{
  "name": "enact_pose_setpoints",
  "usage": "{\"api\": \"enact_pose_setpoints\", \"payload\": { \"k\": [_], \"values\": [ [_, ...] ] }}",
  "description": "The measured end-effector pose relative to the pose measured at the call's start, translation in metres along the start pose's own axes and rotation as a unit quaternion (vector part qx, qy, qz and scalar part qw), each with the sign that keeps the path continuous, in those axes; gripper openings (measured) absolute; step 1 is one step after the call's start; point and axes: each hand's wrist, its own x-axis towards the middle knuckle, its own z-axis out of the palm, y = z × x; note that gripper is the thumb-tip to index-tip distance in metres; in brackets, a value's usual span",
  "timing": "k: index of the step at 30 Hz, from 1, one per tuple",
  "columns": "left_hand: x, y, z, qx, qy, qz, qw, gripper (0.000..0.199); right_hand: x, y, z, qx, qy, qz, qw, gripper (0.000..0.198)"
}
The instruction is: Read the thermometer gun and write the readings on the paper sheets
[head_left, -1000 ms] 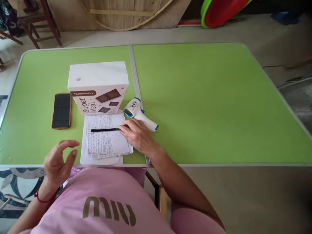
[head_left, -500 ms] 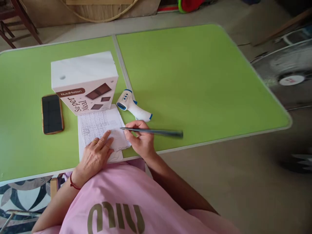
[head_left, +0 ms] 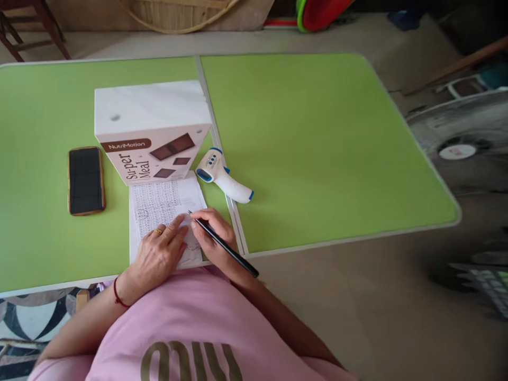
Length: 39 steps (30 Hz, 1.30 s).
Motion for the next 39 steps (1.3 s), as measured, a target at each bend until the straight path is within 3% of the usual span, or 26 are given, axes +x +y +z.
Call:
{"api": "enact_pose_setpoints", "payload": {
  "k": [7,14,20,26,31,39],
  "values": [
    [-0.0022,-0.0035,-0.0014,-0.014,-0.012,0.003,1.0,0.025,0.0019,0.0003,-0.0001,0.017,0.003,-0.017,1.0,0.015],
    [-0.0019,-0.0071,-0.0005,-0.133,0.042,-0.033,0.99,0.023,-0.0029,0.0003,-0.0015,-0.025,-0.032,-0.027,0.999,0.022],
    [-0.0009,-0.0056,-0.0002,-0.122,0.051,-0.039,0.99,0.021,-0.0049,0.0002,-0.0012,-0.058,-0.046,-0.054,0.996,0.024],
    [-0.0028,0.0005,-0.0012,-0.001,-0.002,-0.003,1.0,0.023,0.0004,-0.0003,-0.0023,-0.006,-0.022,-0.026,0.999,0.024],
    [0.0,-0.0004,-0.0032,-0.03,0.003,-0.002,1.0,0.02,0.0013,-0.0008,-0.0067,0.056,-0.018,0.028,0.998,0.017],
    [0.0015,-0.006,-0.0065,-0.14,0.025,-0.046,0.989,0.019,-0.0019,-0.0075,-0.0063,0.013,-0.023,0.057,0.998,0.017]
  ]
}}
